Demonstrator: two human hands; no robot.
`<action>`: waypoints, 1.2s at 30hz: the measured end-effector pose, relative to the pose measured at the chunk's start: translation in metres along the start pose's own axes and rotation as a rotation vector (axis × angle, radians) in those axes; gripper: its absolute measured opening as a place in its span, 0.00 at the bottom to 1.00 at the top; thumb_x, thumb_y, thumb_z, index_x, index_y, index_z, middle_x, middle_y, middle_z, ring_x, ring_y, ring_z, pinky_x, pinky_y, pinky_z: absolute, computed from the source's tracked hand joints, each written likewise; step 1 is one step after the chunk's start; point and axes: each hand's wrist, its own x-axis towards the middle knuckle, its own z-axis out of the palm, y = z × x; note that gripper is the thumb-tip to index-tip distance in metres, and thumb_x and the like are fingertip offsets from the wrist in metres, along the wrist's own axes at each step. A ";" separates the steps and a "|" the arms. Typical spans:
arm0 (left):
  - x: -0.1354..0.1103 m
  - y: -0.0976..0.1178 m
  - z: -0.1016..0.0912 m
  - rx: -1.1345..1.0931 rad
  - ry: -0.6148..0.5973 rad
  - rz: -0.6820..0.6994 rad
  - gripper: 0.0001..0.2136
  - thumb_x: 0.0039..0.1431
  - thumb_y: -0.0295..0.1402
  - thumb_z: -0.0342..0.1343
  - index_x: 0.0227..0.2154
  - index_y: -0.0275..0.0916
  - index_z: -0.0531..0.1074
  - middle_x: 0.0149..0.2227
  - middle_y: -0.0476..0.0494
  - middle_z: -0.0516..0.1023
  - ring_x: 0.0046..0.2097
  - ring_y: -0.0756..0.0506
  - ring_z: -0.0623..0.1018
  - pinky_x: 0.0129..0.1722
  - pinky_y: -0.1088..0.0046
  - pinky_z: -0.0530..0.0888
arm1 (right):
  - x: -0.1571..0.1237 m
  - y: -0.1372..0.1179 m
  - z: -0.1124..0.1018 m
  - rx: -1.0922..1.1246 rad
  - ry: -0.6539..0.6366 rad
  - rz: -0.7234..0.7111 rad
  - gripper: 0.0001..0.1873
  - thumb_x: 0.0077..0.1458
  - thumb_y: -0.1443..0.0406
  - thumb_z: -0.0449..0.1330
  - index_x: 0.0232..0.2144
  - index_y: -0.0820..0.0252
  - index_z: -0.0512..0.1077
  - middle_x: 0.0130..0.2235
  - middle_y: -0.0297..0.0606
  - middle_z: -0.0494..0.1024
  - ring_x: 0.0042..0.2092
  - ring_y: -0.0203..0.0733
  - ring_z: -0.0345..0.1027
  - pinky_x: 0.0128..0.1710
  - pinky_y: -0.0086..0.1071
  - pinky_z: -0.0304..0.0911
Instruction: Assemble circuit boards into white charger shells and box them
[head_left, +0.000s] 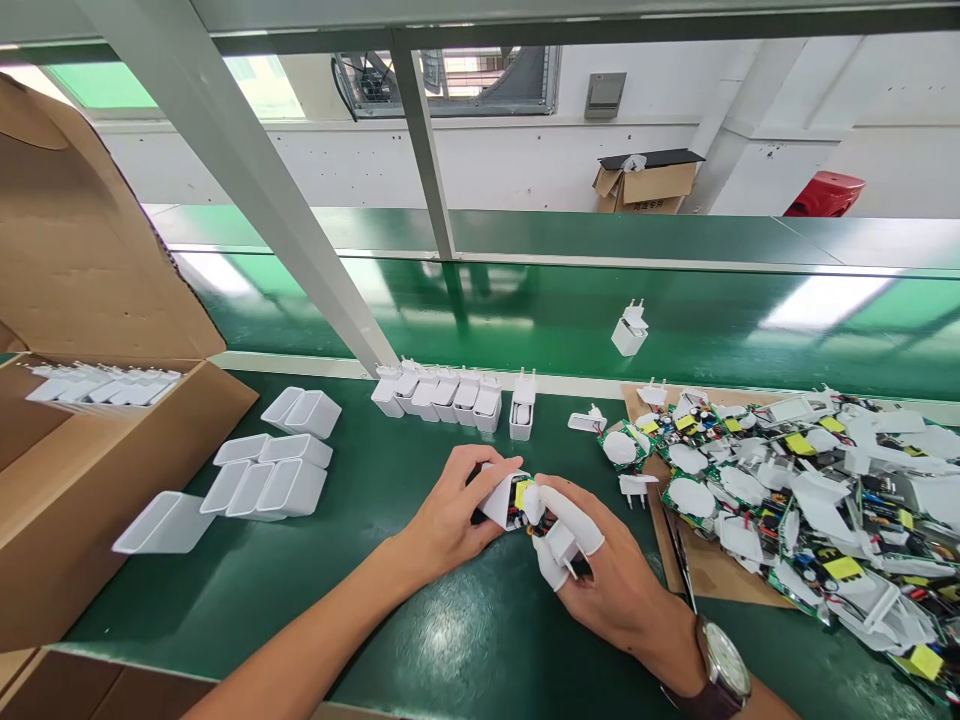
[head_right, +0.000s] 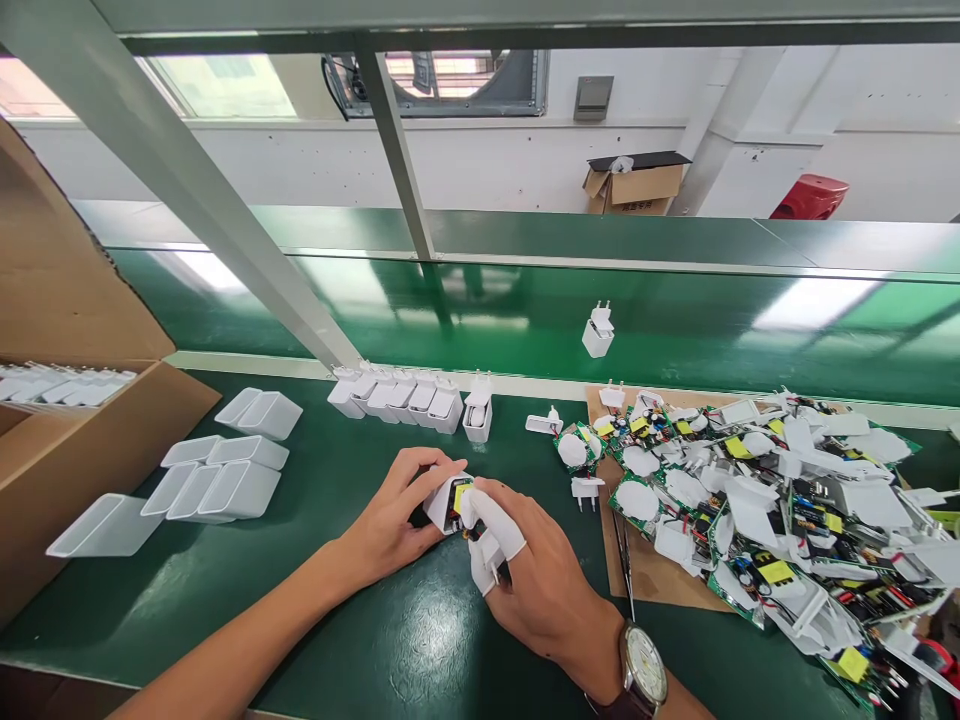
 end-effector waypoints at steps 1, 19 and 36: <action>0.000 0.000 0.000 0.004 -0.003 0.000 0.31 0.67 0.27 0.59 0.69 0.50 0.57 0.53 0.36 0.67 0.54 0.39 0.72 0.53 0.59 0.76 | 0.000 0.000 0.000 0.000 -0.005 0.002 0.35 0.62 0.75 0.56 0.69 0.60 0.56 0.59 0.53 0.75 0.59 0.50 0.74 0.56 0.44 0.76; 0.000 -0.001 0.002 0.040 0.000 -0.006 0.28 0.67 0.27 0.59 0.67 0.45 0.59 0.53 0.36 0.68 0.53 0.39 0.71 0.51 0.59 0.75 | 0.001 0.001 -0.003 0.048 -0.032 0.053 0.37 0.64 0.74 0.58 0.71 0.55 0.53 0.61 0.51 0.73 0.60 0.49 0.73 0.55 0.43 0.76; 0.000 -0.003 0.002 0.017 -0.001 0.002 0.30 0.66 0.28 0.61 0.68 0.46 0.58 0.54 0.35 0.67 0.53 0.39 0.71 0.50 0.59 0.76 | -0.003 0.001 -0.004 0.076 -0.057 0.077 0.36 0.64 0.73 0.58 0.70 0.55 0.55 0.62 0.51 0.72 0.60 0.49 0.72 0.56 0.42 0.75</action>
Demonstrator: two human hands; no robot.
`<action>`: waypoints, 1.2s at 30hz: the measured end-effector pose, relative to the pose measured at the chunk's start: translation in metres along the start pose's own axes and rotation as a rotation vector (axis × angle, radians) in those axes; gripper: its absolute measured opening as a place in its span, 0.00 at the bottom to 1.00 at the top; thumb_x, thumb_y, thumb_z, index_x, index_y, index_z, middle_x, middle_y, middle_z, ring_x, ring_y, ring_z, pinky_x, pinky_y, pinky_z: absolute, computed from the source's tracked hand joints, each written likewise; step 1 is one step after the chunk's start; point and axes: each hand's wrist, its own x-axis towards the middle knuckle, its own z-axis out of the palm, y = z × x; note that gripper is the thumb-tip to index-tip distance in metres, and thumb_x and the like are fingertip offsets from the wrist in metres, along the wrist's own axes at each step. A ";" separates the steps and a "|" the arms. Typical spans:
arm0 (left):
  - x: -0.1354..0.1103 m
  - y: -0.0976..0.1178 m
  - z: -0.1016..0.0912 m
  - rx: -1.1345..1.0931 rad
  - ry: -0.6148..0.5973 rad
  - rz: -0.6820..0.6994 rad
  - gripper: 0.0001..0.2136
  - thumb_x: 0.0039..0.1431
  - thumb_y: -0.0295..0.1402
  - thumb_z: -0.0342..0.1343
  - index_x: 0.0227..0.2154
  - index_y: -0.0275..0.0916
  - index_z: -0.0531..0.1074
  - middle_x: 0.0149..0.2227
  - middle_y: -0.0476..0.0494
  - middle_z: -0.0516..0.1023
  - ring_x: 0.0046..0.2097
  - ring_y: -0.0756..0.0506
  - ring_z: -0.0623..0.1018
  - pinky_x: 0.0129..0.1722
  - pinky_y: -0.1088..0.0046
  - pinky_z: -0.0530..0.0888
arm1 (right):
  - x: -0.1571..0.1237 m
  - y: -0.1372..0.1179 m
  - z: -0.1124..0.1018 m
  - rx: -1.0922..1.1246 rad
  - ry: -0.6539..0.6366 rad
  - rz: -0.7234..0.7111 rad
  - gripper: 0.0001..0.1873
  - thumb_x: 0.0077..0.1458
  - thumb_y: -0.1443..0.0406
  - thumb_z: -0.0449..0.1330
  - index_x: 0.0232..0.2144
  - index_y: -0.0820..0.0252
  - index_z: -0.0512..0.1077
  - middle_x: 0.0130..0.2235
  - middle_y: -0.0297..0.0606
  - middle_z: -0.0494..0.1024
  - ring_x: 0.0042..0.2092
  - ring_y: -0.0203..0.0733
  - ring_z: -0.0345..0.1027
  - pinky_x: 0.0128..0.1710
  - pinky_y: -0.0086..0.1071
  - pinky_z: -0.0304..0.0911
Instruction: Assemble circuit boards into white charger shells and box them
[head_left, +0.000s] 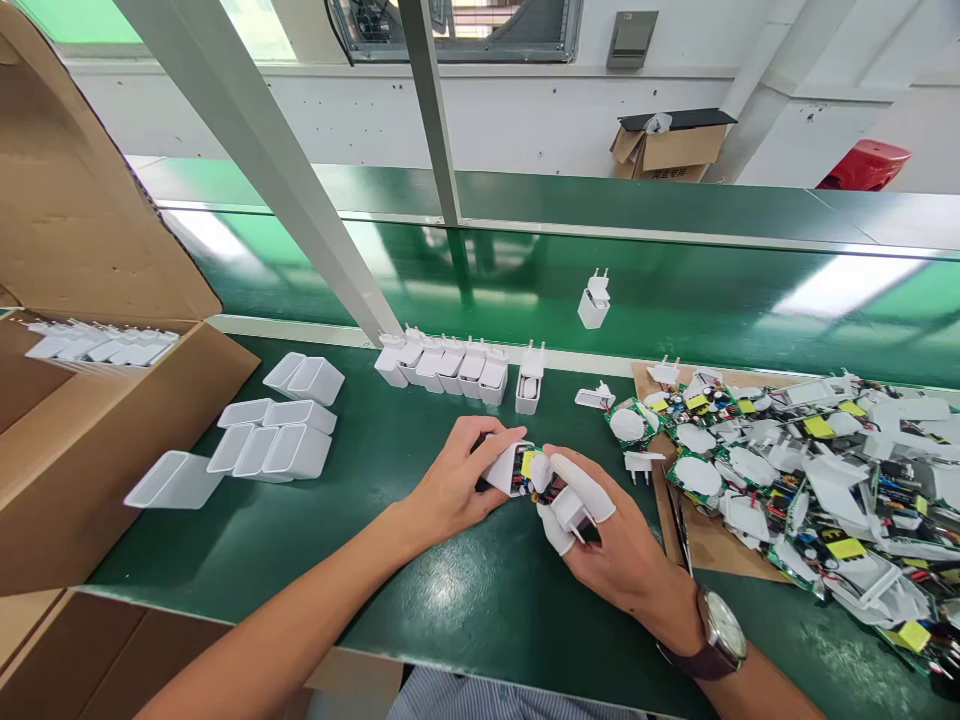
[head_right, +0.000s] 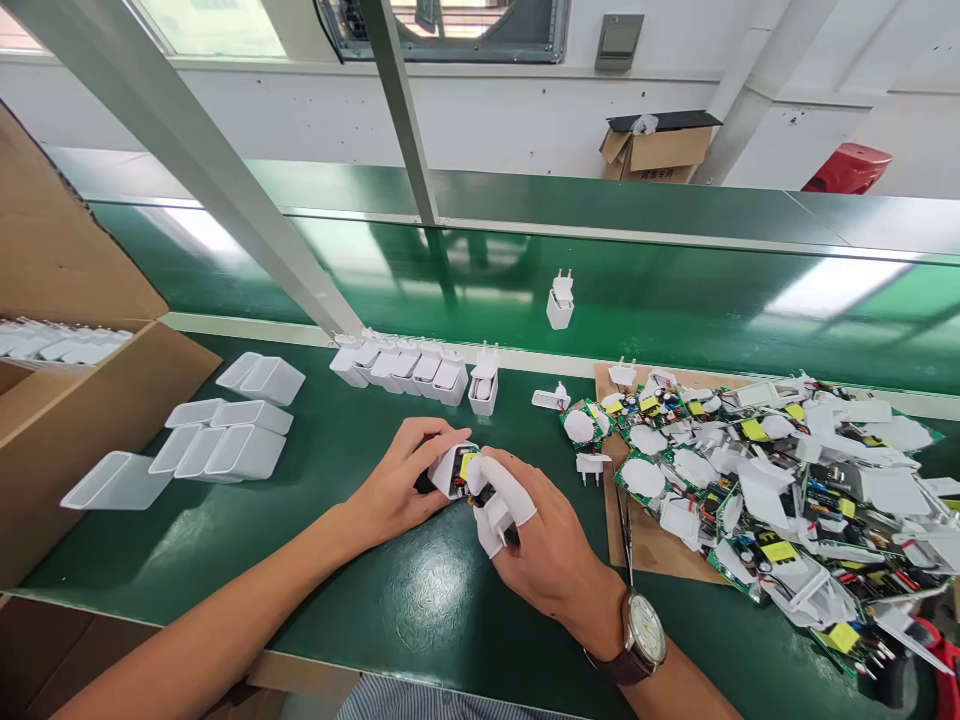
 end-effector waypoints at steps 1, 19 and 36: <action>0.000 0.000 0.000 0.000 0.001 0.000 0.30 0.66 0.28 0.61 0.68 0.47 0.58 0.53 0.35 0.67 0.53 0.39 0.71 0.50 0.59 0.76 | 0.000 0.000 0.000 -0.001 0.002 -0.004 0.36 0.64 0.74 0.58 0.70 0.55 0.54 0.62 0.51 0.72 0.61 0.49 0.71 0.56 0.42 0.75; 0.000 0.000 0.001 -0.012 -0.007 -0.008 0.29 0.67 0.30 0.60 0.68 0.48 0.59 0.53 0.36 0.68 0.54 0.38 0.72 0.51 0.59 0.77 | 0.003 0.000 0.003 -0.020 0.021 -0.019 0.36 0.63 0.74 0.58 0.70 0.55 0.55 0.61 0.49 0.74 0.60 0.49 0.73 0.57 0.42 0.75; 0.000 0.004 0.000 -0.212 -0.182 -0.118 0.33 0.63 0.38 0.66 0.67 0.46 0.61 0.54 0.37 0.77 0.53 0.38 0.74 0.53 0.57 0.76 | 0.013 -0.001 -0.001 -0.038 -0.119 -0.013 0.40 0.61 0.59 0.68 0.69 0.53 0.55 0.58 0.51 0.75 0.54 0.55 0.71 0.53 0.53 0.74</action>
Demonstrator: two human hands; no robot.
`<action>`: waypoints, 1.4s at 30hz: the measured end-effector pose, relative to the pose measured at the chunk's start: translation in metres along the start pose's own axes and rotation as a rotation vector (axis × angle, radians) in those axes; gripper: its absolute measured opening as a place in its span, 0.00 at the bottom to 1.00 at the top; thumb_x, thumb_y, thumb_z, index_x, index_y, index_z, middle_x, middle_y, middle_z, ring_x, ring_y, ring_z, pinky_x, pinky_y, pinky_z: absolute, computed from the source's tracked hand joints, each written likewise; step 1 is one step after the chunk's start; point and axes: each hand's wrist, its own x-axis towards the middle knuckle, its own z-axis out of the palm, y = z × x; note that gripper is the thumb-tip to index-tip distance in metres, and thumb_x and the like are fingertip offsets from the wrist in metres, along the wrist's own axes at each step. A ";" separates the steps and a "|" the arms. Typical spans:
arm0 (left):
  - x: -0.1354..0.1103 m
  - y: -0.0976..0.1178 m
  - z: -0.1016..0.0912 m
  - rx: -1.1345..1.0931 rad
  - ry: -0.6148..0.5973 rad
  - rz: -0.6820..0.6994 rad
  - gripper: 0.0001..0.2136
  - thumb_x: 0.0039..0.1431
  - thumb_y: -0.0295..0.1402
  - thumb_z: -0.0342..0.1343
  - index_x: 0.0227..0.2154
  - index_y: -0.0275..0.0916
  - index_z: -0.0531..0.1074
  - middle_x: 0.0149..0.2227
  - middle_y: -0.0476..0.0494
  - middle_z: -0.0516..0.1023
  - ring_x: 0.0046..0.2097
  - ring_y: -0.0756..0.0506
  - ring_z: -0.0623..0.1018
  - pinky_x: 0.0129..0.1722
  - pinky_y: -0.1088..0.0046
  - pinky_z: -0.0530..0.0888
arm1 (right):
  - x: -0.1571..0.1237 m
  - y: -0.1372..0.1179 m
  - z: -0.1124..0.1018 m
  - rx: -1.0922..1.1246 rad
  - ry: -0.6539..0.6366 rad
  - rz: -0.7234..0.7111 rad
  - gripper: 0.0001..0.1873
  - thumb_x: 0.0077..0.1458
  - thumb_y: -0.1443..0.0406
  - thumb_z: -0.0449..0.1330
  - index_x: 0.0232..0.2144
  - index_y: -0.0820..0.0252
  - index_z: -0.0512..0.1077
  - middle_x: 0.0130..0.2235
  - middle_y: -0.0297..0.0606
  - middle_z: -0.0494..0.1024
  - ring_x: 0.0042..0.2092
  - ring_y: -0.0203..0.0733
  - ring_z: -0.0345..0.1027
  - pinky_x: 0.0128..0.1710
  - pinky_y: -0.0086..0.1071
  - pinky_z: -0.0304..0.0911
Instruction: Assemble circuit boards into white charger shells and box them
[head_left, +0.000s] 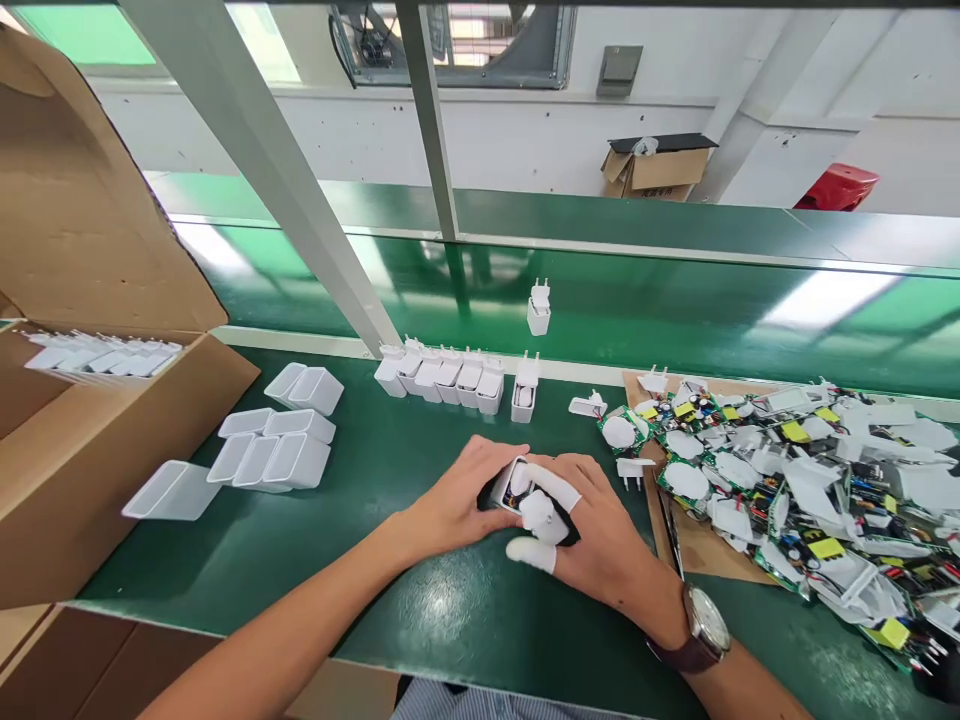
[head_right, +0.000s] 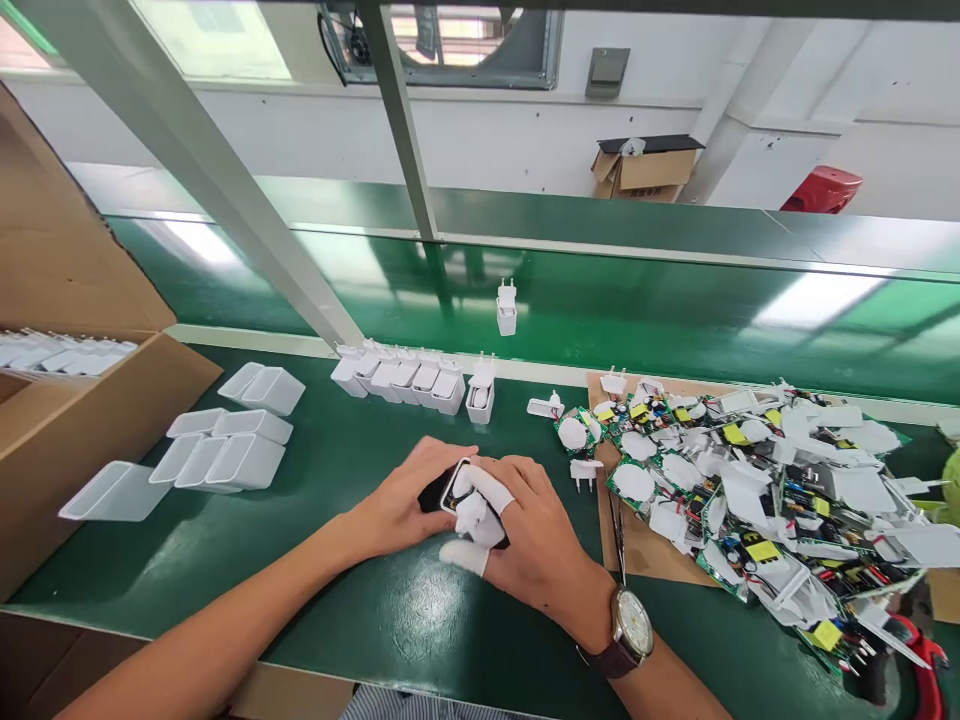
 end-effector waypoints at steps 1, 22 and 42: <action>0.001 0.002 -0.003 -0.071 -0.063 -0.023 0.32 0.63 0.36 0.66 0.67 0.46 0.62 0.54 0.38 0.77 0.53 0.39 0.75 0.51 0.60 0.78 | 0.001 0.000 -0.002 0.008 -0.025 -0.011 0.43 0.58 0.55 0.70 0.69 0.54 0.56 0.61 0.53 0.72 0.58 0.58 0.69 0.57 0.56 0.71; 0.227 -0.048 -0.122 0.489 -0.126 -0.434 0.55 0.49 0.40 0.70 0.74 0.36 0.43 0.74 0.22 0.48 0.73 0.22 0.52 0.66 0.45 0.64 | -0.009 0.020 0.008 0.052 -0.067 -0.112 0.20 0.68 0.66 0.57 0.60 0.49 0.69 0.57 0.42 0.77 0.49 0.45 0.78 0.50 0.34 0.76; 0.184 0.033 -0.062 0.698 -0.592 -0.139 0.44 0.52 0.40 0.68 0.70 0.40 0.56 0.56 0.35 0.79 0.54 0.31 0.78 0.51 0.61 0.73 | -0.008 0.023 0.010 -0.013 -0.049 -0.113 0.12 0.63 0.69 0.60 0.48 0.54 0.76 0.52 0.41 0.77 0.45 0.43 0.76 0.44 0.32 0.74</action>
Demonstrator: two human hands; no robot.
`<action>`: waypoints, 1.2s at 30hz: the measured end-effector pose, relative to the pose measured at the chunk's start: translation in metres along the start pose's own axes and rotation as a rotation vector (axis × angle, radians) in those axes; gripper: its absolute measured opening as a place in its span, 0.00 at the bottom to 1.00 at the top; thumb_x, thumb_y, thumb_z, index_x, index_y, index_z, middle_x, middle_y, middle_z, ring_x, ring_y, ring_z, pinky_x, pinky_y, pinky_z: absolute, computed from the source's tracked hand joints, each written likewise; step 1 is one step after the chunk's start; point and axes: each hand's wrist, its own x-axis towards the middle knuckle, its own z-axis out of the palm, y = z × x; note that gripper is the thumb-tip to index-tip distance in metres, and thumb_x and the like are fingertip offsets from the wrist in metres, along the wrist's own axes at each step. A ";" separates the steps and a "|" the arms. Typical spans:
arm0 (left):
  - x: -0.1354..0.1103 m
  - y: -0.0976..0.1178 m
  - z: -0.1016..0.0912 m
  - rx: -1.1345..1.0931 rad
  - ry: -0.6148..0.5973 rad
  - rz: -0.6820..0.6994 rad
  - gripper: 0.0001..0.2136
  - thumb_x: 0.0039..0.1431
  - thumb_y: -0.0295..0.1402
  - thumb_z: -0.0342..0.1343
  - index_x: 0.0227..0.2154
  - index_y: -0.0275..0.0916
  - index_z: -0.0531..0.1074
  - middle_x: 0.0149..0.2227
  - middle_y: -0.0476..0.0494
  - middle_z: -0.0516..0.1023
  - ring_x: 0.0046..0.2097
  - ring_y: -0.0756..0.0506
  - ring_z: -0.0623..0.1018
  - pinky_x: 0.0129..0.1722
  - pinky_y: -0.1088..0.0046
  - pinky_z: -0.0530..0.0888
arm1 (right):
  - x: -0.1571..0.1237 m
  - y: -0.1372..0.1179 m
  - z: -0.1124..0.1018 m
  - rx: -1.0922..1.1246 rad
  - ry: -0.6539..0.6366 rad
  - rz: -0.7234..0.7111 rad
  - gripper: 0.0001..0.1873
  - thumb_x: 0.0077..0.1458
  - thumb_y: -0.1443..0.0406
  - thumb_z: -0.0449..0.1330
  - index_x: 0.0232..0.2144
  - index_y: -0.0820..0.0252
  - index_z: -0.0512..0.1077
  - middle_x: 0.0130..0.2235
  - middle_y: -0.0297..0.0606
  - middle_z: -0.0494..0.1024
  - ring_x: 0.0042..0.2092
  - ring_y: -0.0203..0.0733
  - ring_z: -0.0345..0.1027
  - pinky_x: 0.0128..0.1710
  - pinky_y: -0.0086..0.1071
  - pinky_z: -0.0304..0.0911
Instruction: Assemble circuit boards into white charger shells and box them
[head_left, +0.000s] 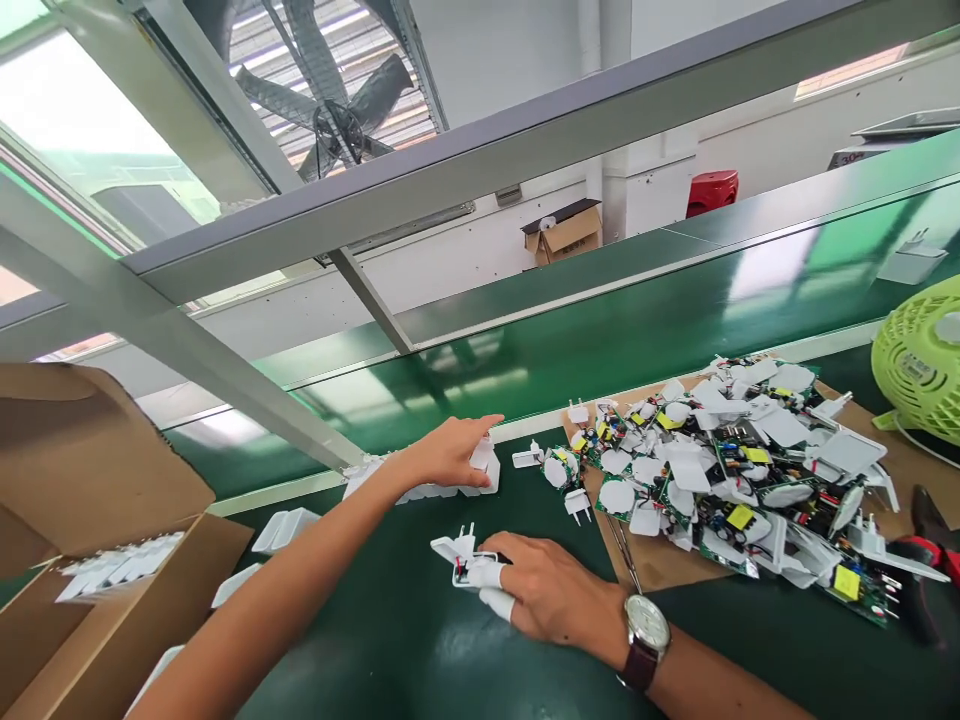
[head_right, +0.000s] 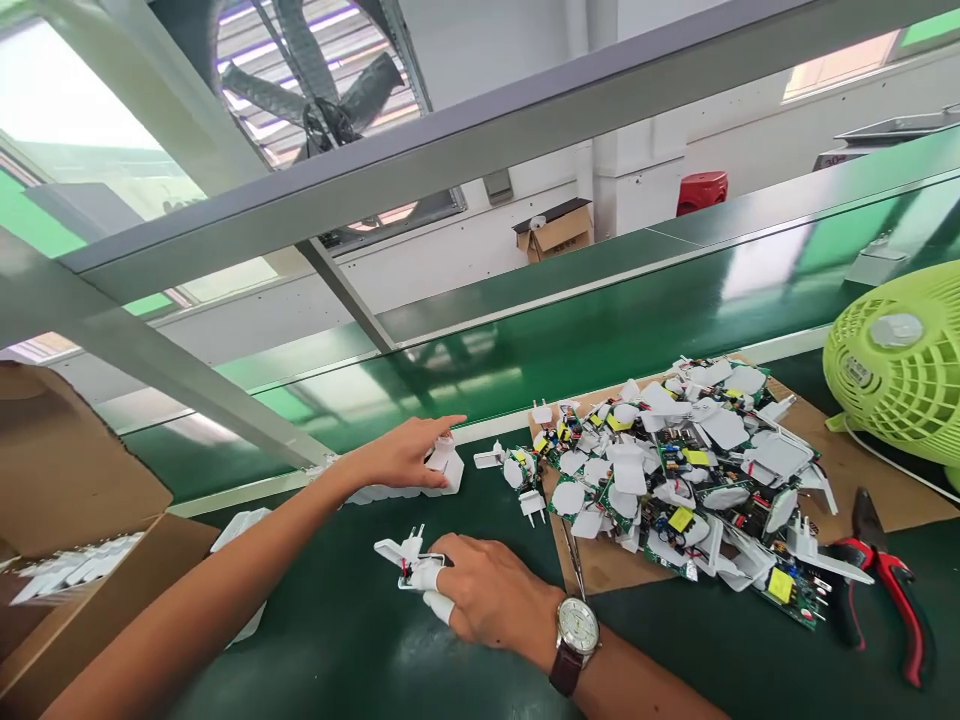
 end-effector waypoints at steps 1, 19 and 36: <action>-0.002 0.000 0.003 0.029 0.000 -0.016 0.44 0.51 0.39 0.69 0.70 0.38 0.58 0.55 0.33 0.79 0.55 0.30 0.78 0.53 0.59 0.72 | -0.001 0.000 0.000 0.002 0.008 -0.006 0.12 0.64 0.69 0.60 0.49 0.54 0.76 0.52 0.42 0.77 0.46 0.43 0.77 0.44 0.32 0.74; -0.129 0.040 0.161 -1.057 0.589 0.211 0.49 0.58 0.62 0.59 0.74 0.46 0.45 0.69 0.28 0.64 0.69 0.29 0.66 0.69 0.45 0.61 | 0.001 -0.007 -0.004 0.092 0.158 -0.062 0.24 0.67 0.72 0.55 0.62 0.51 0.68 0.54 0.47 0.77 0.49 0.46 0.78 0.45 0.37 0.77; -0.130 0.052 0.176 -0.862 0.857 0.128 0.40 0.67 0.29 0.59 0.74 0.45 0.42 0.56 0.34 0.76 0.63 0.37 0.74 0.63 0.51 0.72 | 0.001 -0.004 0.011 -0.007 0.036 0.050 0.22 0.66 0.71 0.55 0.61 0.54 0.66 0.53 0.48 0.79 0.52 0.48 0.77 0.47 0.40 0.79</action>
